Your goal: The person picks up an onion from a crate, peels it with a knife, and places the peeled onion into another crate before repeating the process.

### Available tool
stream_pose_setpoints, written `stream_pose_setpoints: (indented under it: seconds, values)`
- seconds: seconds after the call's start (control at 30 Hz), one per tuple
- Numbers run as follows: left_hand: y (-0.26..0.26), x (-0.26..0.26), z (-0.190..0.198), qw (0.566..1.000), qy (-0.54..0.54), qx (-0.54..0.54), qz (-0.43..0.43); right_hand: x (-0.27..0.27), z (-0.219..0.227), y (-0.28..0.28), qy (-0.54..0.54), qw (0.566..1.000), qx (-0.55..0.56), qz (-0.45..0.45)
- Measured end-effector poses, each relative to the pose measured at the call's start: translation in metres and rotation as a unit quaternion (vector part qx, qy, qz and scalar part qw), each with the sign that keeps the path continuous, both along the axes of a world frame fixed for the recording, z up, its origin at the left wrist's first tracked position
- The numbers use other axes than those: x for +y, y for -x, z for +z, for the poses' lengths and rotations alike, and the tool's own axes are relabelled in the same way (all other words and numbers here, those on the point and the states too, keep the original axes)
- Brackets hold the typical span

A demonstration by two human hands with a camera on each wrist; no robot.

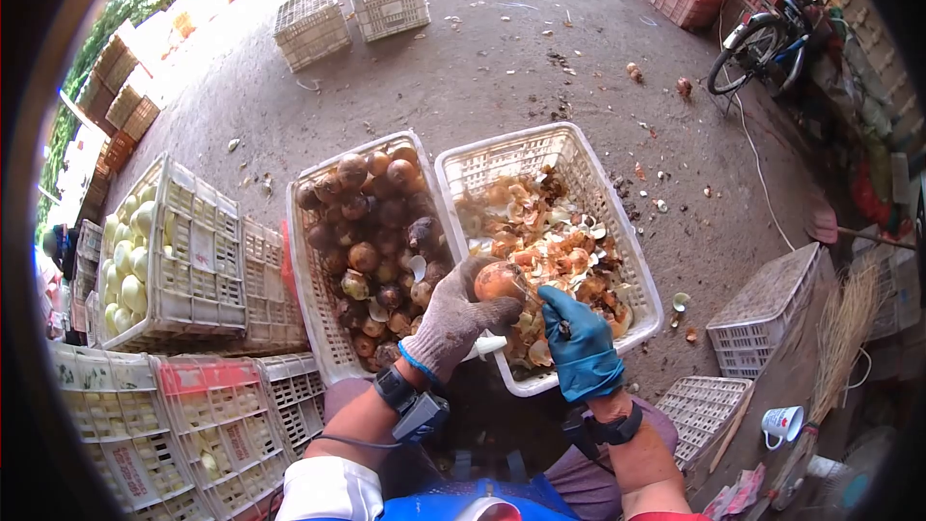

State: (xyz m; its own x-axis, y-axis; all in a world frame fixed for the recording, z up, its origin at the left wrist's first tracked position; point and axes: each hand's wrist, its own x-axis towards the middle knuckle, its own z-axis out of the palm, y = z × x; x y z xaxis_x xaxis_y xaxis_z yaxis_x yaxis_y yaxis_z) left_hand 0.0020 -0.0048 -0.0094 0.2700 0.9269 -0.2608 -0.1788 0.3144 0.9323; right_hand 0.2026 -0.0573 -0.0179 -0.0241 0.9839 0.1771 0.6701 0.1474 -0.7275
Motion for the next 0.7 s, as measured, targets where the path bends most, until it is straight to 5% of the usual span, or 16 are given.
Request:
stream_pose_setpoints:
  seconds: [0.33, 0.53, 0.63, 0.7]
  values:
    - [-0.001, -0.001, 0.009, 0.997, -0.033, 0.067, 0.008, -0.002, 0.001, -0.001, 0.009, 1.000, -0.016, -0.005]
    - [-0.001, -0.004, 0.002, 0.975, -0.155, 0.158, 0.027, -0.004, -0.007, -0.003, -0.003, 0.998, -0.054, -0.010]
    - [0.002, -0.005, 0.025, 0.994, 0.101, 0.014, -0.024, -0.003, -0.001, -0.005, -0.002, 0.997, -0.080, 0.007]
    - [0.003, -0.004, 0.011, 0.988, -0.077, 0.134, -0.006, -0.001, 0.001, -0.007, -0.007, 0.995, -0.100, 0.010]
